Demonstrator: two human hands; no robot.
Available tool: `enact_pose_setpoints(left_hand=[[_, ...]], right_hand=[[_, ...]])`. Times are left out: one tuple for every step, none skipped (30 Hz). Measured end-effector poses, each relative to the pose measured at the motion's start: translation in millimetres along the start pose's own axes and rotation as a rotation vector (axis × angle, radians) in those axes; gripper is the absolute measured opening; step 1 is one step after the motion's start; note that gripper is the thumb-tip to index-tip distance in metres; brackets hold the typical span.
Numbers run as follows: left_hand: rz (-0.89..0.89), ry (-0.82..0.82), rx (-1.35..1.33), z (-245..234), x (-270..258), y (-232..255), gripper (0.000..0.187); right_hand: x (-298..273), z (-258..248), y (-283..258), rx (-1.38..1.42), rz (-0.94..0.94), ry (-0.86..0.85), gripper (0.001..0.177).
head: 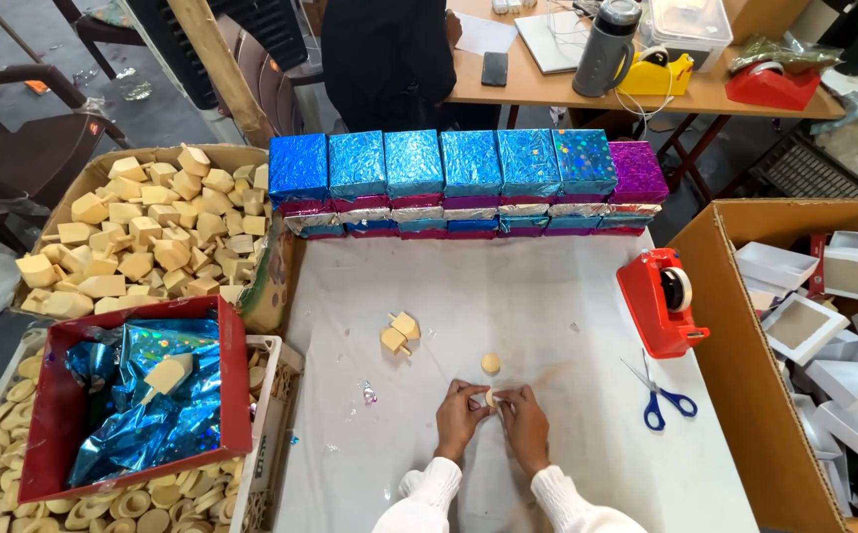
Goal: Packaging small objects into boxes.
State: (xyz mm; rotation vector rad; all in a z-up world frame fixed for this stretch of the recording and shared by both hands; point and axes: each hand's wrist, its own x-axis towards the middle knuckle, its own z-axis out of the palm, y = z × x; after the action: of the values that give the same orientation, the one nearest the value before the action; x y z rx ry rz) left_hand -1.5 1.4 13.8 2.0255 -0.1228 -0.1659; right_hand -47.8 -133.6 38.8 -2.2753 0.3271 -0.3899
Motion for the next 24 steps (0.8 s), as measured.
enact_pose_setpoints(left_hand=[[-0.011,-0.002,0.008,2,1,-2,0.045],[-0.023,-0.004,0.016,3,1,-3,0.046],[-0.024,-0.005,0.016,3,1,-4,0.046],[-0.013,0.000,0.018,4,1,-5,0.047],[-0.002,0.003,0.022,3,1,-6,0.047],[-0.002,0.000,0.024,3,0,-6,0.047],[0.001,0.000,0.035,3,1,-5,0.046],[0.005,0.000,0.045,2,2,-4,0.046],[0.007,0.000,0.045,2,3,-4,0.046],[0.003,-0.016,0.043,1,4,-4,0.046],[-0.001,-0.032,0.043,0,4,-4,0.045],[0.000,-0.033,0.044,-1,2,-4,0.045],[0.005,-0.047,0.063,-3,5,-2,0.042],[0.010,-0.061,0.082,-4,8,0,0.040],[0.015,-0.064,0.084,-8,6,5,0.040],[0.027,-0.009,0.084,-12,5,9,0.038],[0.028,0.046,0.088,-18,-3,11,0.037],[0.021,0.043,0.092,-22,-1,11,0.037],[0.066,0.153,0.063,-26,-2,10,0.037],[0.111,0.263,0.035,-30,-3,9,0.037],[0.105,0.259,0.038,-32,2,4,0.037],[0.121,0.330,-0.021,-33,7,-1,0.037],[0.136,0.402,-0.083,-34,12,-5,0.036],[0.131,0.400,-0.082,-37,15,-4,0.036]], right_hand=[[-5,-3,-1,0.002,0.022,-0.024,0.014],[-9,-5,-2,0.004,0.044,-0.048,0.014],[-9,-7,0,0.004,0.045,-0.048,0.014],[-9,-10,2,0.013,0.025,-0.059,0.015],[-10,-12,3,0.024,0.007,-0.068,0.016],[-11,-4,23,0.026,0.010,-0.067,0.016],[-10,3,44,0.105,-0.006,-0.096,0.018],[-9,10,65,0.184,-0.022,-0.125,0.021],[-6,7,66,0.184,-0.023,-0.123,0.021],[-3,4,68,0.317,0.137,-0.204,0.021],[-2,1,69,0.451,0.300,-0.285,0.021],[-4,2,72,0.452,0.300,-0.284,0.021],[-3,3,74,0.448,0.324,-0.282,0.021],[-1,5,76,0.443,0.347,-0.279,0.022],[-1,11,86,0.446,0.346,-0.273,0.022],[0,18,96,0.424,0.253,-0.215,0.020],[-6,27,105,0.403,0.167,-0.167,0.018],[-4,20,92,0.406,0.174,-0.171,0.018],[-5,12,79,0.389,0.238,-0.191,0.018],[-5,5,67,0.370,0.303,-0.212,0.018],[-6,7,70,0.371,0.309,-0.215,0.018],[-6,9,74,0.409,0.226,-0.201,0.019],[-6,9,78,0.445,0.140,-0.187,0.020],[-7,7,73,0.444,0.145,-0.190,0.020]])
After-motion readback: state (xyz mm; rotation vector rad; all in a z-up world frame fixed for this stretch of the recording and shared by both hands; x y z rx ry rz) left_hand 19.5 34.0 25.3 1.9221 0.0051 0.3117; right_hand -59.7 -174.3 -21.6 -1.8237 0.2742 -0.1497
